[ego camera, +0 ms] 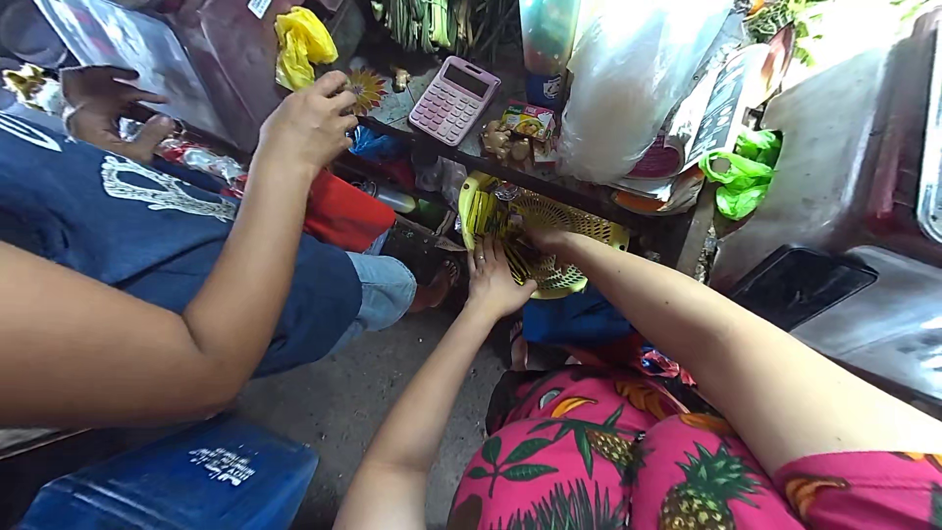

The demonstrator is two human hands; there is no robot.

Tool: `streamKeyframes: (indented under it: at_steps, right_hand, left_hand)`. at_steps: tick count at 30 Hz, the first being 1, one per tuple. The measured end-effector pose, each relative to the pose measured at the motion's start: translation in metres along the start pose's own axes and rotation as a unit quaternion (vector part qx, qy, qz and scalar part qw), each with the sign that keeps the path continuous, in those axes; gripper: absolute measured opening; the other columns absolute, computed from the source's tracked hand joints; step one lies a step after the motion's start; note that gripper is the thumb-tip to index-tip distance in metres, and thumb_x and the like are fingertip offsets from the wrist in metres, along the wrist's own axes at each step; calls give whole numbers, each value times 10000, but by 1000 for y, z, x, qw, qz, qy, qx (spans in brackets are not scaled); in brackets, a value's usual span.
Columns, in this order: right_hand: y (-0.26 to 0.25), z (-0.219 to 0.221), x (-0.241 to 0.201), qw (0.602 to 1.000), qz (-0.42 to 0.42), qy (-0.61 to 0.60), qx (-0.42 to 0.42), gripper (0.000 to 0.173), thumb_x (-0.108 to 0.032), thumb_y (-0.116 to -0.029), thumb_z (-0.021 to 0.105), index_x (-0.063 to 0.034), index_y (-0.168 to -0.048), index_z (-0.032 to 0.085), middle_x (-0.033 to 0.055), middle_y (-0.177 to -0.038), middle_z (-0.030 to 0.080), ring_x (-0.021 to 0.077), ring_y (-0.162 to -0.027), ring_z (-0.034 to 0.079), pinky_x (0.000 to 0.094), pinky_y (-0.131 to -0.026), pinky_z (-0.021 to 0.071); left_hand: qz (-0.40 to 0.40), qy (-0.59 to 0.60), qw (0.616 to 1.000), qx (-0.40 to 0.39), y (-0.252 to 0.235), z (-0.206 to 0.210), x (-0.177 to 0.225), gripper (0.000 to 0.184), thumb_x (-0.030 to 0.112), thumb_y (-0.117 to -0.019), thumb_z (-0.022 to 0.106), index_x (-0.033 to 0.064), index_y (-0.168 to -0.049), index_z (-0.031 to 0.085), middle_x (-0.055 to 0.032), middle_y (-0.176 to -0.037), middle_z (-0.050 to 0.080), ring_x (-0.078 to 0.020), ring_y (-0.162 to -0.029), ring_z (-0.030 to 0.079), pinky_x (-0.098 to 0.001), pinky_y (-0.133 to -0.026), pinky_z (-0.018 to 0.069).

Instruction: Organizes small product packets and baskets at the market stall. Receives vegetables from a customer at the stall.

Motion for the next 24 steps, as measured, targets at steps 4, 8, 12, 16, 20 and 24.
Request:
streamKeyframes:
  at_steps: [4, 8, 12, 16, 20, 24]
  right_hand:
    - [16, -6, -5, 1000, 11, -22, -13, 607, -422, -1137, 226, 5, -1507, 448, 285, -1525, 449, 445, -1398, 447, 671, -1093, 360]
    - [-23, -7, 19, 1000, 18, 8, -3, 525, -377, -1114, 392, -6, -1469, 500, 292, -1448, 520, 450, -1313, 526, 667, -1046, 417]
    - [-20, -14, 28, 994, 75, 74, 17, 526, -399, -1090, 474, 38, -1369, 568, 277, -1362, 587, 407, -1231, 604, 598, -1013, 474]
    - [-13, -26, 15, 967, 65, 244, 40, 416, -254, -1031, 581, 107, -1227, 643, 295, -1349, 598, 429, -1303, 561, 632, -1065, 433]
    - [21, -47, -1, 969, 93, 202, 111, 472, -275, -1023, 582, 108, -1298, 602, 301, -1406, 556, 440, -1351, 511, 655, -1074, 407]
    - [4, -55, 14, 975, 80, 149, 141, 355, -228, -1012, 583, -45, -1298, 688, 235, -1405, 594, 409, -1346, 531, 645, -1072, 421]
  left_hand:
    - [-13, 6, 998, 56, 5, 4, -2, 1351, 825, -688, 692, 0, -1623, 171, -218, -1695, 130, -370, -1573, 109, -640, -1230, 47]
    - [-14, 16, 997, 79, 5, 6, -1, 1137, 613, -777, 742, 20, -1611, 246, -228, -1683, 161, -374, -1564, 147, -619, -1234, 97]
    - [-16, 38, 997, 61, 6, 3, 0, 1054, 504, -848, 755, 26, -1618, 218, -216, -1689, 154, -376, -1539, 232, -596, -1235, 131]
    - [-27, 41, 999, 17, 7, -4, -2, 1208, 662, -790, 775, 50, -1635, 167, -207, -1694, 139, -375, -1560, 171, -644, -1229, 77]
    - [25, 70, 994, 82, -7, -39, 2, 988, 666, -864, 694, 81, -1584, 358, -220, -1658, 252, -412, -1542, 206, -680, -1211, 115]
    - [112, 0, 992, 64, -60, -61, 28, 435, 218, -1034, 556, 93, -1450, 563, -154, -1574, 442, -355, -1467, 386, -589, -1179, 293]
Point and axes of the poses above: each hand's wrist, its own y-axis away from the middle knuckle, its own z-axis out of the palm, x = y × z, the point moved 9 cm from there along -y, towards the middle knuckle
